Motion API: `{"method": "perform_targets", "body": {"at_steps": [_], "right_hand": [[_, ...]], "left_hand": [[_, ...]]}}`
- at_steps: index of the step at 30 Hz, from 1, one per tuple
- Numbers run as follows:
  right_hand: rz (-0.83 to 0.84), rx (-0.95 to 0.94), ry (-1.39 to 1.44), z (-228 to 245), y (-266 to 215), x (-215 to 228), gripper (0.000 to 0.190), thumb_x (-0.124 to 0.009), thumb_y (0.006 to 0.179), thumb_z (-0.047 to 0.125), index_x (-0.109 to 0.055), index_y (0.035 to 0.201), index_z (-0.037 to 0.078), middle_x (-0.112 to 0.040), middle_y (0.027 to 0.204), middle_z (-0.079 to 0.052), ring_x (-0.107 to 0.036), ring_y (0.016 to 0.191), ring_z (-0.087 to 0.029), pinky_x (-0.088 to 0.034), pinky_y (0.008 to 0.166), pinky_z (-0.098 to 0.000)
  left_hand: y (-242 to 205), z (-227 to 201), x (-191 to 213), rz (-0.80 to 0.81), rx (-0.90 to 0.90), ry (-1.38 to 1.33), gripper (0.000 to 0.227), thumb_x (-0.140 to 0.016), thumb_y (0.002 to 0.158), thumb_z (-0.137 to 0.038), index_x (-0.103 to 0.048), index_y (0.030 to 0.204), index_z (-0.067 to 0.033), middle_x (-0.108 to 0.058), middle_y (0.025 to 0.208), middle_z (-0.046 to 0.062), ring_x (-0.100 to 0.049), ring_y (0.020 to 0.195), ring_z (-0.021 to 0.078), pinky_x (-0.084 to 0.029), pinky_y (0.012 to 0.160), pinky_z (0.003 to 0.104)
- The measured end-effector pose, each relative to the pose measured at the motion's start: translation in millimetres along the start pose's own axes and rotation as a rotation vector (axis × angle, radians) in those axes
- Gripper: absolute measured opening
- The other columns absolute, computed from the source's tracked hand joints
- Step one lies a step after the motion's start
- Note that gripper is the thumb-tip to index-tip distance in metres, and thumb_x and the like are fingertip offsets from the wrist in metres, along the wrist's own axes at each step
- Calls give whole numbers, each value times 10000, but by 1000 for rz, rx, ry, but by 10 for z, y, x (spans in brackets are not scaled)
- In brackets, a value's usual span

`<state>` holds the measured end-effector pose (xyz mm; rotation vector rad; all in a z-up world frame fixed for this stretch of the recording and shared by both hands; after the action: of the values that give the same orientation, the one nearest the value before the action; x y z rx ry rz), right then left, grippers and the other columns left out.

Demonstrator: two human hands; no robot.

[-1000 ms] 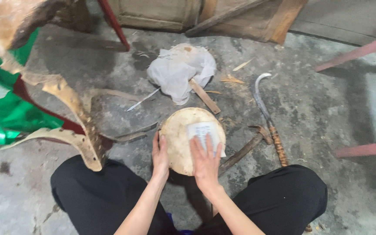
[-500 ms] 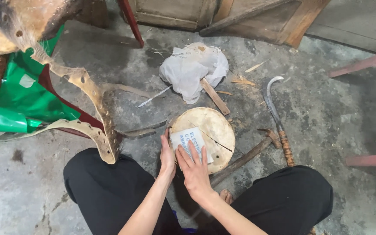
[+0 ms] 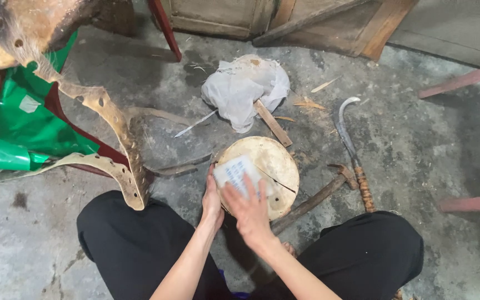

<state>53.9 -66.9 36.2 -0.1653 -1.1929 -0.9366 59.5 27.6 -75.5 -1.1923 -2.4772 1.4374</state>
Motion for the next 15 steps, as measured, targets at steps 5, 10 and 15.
{"method": "perform_targets", "body": {"at_steps": [5, 10, 15], "right_hand": [[29, 1, -53, -5, 16, -36, 671, -38, 1065, 603, -285, 1598, 279, -382, 1638, 82, -221, 1555, -385, -76, 1245, -678], [9, -4, -6, 53, 19, 10, 771, 75, 1031, 664, -240, 1618, 275, -534, 1555, 11, -302, 1531, -407, -103, 1231, -694], [35, -221, -276, -642, -172, 65, 576, -328, 1028, 478, -354, 1584, 328, -399, 1620, 152, -269, 1551, -236, -115, 1276, -482]], "left_hand": [[66, 49, 29, -7, -22, -21, 552, -312, 1042, -423, -393, 1576, -312, -478, 1600, 0, -481, 1435, 161, -422, 1149, 327], [33, 34, 30, -31, -9, -30, 542, -309, 1047, -427, -420, 1566, -323, -535, 1557, 15, -527, 1390, 163, -443, 1120, 317], [-175, -141, -119, 35, -28, 118, 755, -283, 918, -617, -275, 1612, -319, -333, 1678, 4, -357, 1527, 203, -364, 1211, 402]]}}
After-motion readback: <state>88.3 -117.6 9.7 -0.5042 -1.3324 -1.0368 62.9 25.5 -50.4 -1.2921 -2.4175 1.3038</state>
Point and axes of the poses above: each hand's wrist, its own y-axis towards the middle knuckle, its own x-axis out of the back of the hand, z = x × y, the point moved 10 cm from there along y, towards the middle knuckle
